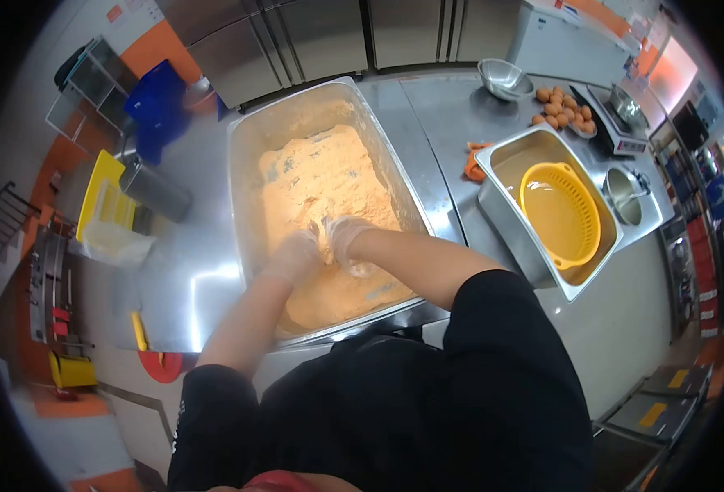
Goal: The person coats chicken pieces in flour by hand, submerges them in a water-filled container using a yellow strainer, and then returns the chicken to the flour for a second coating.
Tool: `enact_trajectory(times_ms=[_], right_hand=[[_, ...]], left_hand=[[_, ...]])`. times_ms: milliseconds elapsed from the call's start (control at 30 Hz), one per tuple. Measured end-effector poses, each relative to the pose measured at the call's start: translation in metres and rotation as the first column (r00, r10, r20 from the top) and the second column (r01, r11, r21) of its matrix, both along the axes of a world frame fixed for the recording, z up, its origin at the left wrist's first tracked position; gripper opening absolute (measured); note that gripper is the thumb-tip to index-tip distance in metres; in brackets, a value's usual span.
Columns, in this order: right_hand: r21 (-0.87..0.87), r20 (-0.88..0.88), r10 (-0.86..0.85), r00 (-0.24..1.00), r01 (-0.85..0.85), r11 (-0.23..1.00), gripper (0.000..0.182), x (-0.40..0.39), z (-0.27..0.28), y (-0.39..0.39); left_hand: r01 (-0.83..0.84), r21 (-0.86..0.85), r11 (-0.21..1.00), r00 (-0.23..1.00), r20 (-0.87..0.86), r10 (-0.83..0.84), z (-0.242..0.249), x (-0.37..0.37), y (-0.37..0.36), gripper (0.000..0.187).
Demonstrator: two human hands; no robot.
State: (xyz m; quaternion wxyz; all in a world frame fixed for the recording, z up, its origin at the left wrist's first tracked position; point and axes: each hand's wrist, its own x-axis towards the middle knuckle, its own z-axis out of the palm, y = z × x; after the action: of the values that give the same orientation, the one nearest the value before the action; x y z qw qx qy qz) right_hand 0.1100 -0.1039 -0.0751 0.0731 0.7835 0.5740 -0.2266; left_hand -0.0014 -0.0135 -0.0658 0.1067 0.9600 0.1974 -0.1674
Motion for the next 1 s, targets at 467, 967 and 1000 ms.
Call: enact_trajectory(times_ms=[467,967,1000], right_hand=[[0.373,0.086,-0.055,0.995,0.019,0.928,0.06,0.015,-0.015,0.022],[-0.083,0.014,0.05,0.999,-0.049,0.995,0.026,0.049,0.022,0.019],[-0.11,-0.019,0.037,0.999,-0.039,0.993,0.027,0.031,0.024,0.02]], left_hand=[[-0.131,0.106,0.986,0.964,-0.22,0.152,0.047,-0.003,-0.014,0.09],[-0.24,-0.099,0.966,0.937,0.237,0.257,0.045,-0.016,0.036,0.038],[-0.189,-0.022,0.982,0.937,0.296,0.186,0.04,-0.017,0.04,0.034]])
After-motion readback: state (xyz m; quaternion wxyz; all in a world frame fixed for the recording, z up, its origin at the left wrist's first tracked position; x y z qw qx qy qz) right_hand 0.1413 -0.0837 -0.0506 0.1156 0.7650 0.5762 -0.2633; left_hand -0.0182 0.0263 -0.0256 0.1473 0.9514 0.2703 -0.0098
